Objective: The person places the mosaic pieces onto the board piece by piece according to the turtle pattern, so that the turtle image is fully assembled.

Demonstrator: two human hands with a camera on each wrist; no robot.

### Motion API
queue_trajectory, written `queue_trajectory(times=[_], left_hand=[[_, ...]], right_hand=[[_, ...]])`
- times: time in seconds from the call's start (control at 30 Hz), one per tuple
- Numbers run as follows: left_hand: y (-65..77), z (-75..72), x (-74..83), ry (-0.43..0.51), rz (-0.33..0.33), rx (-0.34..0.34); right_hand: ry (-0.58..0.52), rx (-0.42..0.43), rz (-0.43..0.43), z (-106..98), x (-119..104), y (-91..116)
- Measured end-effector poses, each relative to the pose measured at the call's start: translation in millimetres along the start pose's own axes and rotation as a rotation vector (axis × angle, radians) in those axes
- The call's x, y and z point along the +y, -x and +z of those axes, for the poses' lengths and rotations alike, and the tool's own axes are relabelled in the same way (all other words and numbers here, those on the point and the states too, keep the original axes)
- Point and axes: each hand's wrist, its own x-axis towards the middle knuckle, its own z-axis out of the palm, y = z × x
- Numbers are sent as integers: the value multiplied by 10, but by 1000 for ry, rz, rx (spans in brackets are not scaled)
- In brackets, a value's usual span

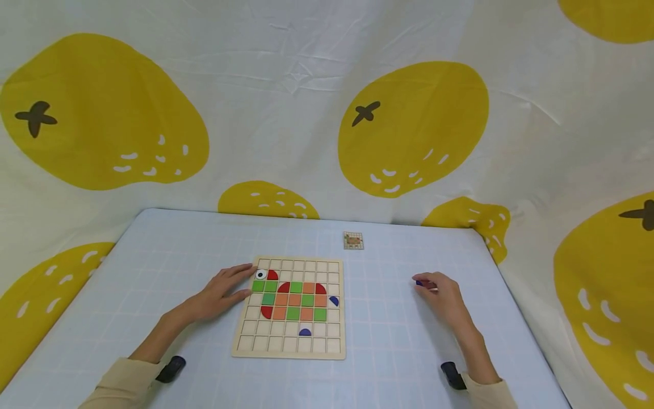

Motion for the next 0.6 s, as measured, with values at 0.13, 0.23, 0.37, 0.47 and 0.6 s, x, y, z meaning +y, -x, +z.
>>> queue_trajectory(times=[0.13,0.23,0.37,0.47,0.6], left_hand=[[1,-10,17,11,-4,-4],[-1,-12,21,18,-1,-5],[-11,-8,11,14,-1,-4],[-16,1,-4,6,-5,-4],[-4,6,-9,5,-5,-3]], right_hand=[[-1,24,-73,45,-101,-32],[-19,15,-95,71,-184,-60],[-47,-18,-98,100,-310,-95],[-69,-45,-99,132,-411,-111],[-105,-66,-97,202,-537,-116]])
